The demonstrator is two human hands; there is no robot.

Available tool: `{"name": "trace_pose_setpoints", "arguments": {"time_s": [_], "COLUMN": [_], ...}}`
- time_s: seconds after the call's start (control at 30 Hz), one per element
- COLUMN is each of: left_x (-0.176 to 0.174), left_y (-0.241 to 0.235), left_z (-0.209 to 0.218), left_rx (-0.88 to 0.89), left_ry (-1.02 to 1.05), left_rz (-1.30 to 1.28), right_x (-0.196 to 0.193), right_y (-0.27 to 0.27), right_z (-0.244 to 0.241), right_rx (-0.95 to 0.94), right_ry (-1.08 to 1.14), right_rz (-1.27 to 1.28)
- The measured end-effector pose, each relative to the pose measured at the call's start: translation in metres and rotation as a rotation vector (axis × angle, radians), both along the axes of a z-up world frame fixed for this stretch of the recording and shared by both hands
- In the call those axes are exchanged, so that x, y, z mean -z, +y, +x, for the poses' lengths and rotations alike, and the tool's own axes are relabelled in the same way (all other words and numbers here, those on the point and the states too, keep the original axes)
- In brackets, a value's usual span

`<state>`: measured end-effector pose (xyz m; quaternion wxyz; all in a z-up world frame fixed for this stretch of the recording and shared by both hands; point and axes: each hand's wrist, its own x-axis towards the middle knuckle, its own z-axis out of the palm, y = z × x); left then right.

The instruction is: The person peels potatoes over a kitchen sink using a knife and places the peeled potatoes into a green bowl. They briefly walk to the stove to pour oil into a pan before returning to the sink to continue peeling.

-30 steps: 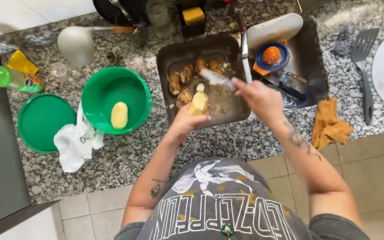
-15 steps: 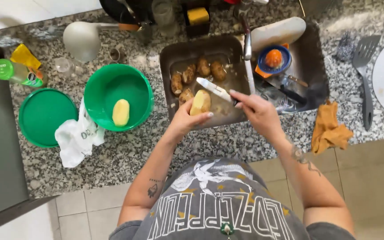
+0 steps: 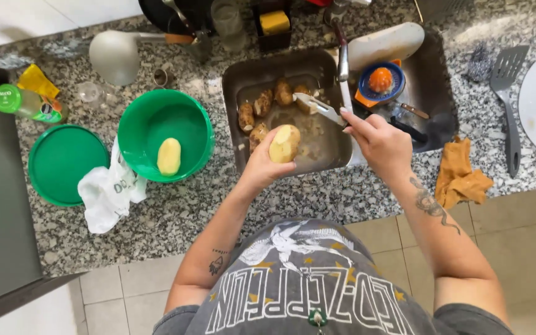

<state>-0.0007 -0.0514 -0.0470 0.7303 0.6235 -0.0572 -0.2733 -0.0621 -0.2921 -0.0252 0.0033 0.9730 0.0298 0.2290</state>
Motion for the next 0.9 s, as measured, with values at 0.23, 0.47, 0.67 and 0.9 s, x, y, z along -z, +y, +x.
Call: {"name": "trace_pose_setpoints", "arguments": {"time_s": [0.23, 0.47, 0.67, 0.9], "left_x": [0.003, 0.016, 0.025, 0.024], "left_y": [-0.004, 0.001, -0.003, -0.001], "left_z": [0.008, 0.009, 0.003, 0.003], "left_rx": [-0.046, -0.027, -0.066, -0.018], "left_ry": [-0.053, -0.034, 0.044, 0.056], "left_rz": [0.087, 0.067, -0.014, -0.028], "right_x": [-0.002, 0.011, 0.002, 0.002], "right_y": [0.001, 0.000, 0.023, 0.005], "right_z": [0.003, 0.011, 0.003, 0.008], "right_rx": [-0.186, -0.082, -0.296, -0.145], "right_ry": [0.065, -0.019, 0.176, 0.222], "right_rz": [0.249, -0.008, 0.619, 0.579]}}
